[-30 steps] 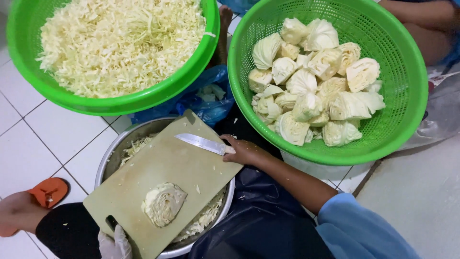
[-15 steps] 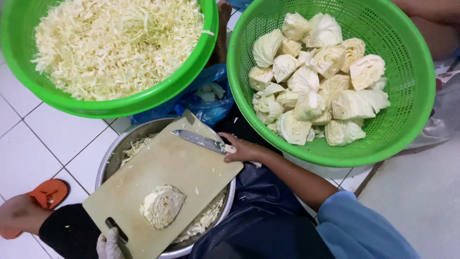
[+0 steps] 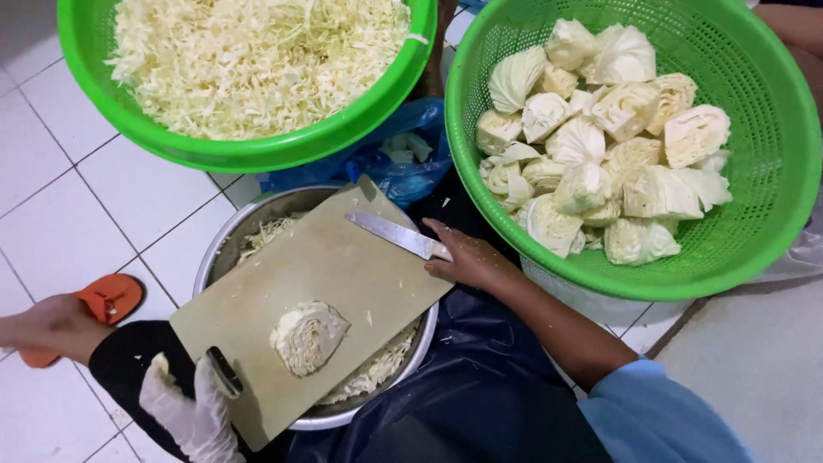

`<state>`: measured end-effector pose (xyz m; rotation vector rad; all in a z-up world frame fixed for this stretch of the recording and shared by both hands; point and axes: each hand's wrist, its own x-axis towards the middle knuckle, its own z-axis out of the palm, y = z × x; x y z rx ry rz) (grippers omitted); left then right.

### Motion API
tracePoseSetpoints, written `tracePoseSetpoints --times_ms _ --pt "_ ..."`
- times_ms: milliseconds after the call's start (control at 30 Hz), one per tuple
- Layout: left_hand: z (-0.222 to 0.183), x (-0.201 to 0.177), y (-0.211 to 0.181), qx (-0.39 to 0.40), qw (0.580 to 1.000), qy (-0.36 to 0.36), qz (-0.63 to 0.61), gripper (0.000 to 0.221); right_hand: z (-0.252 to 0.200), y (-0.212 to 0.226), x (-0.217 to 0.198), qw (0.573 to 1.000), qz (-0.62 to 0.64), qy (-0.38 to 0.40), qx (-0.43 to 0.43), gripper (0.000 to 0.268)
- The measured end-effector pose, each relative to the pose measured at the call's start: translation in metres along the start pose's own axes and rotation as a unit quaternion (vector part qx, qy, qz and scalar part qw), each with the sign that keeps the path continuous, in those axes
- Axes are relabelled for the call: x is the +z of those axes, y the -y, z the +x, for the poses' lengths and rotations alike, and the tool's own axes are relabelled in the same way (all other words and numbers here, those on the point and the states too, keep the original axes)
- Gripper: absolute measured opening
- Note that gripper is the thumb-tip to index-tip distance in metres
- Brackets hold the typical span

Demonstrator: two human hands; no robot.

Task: Shredding cabbage chunks into fine pieces using a knife on a cutting board and collecting them in a bowl.

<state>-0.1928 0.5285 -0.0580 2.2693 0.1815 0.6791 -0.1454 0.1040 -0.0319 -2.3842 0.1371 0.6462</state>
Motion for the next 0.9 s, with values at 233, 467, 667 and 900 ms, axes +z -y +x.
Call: tracePoseSetpoints --times_ms 233,467,667,900 --pt "0.020 0.022 -0.102 -0.294 0.879 0.264 -0.268 0.066 -0.005 0.002 0.027 0.993 0.006 0.007 -0.116 0.068" --pt "-0.013 0.059 -0.046 -0.120 0.932 0.319 -0.126 0.080 0.010 0.009 0.058 0.984 -0.012 0.031 -0.174 0.067" --pt "-0.028 0.082 -0.045 -0.194 0.948 0.231 -0.106 0.067 0.011 0.015 0.063 0.988 -0.012 0.049 -0.146 0.064" --pt "-0.002 0.081 -0.114 -0.452 0.730 0.045 -0.510 0.049 0.015 -0.003 0.077 0.986 0.046 -0.045 -0.156 0.049"
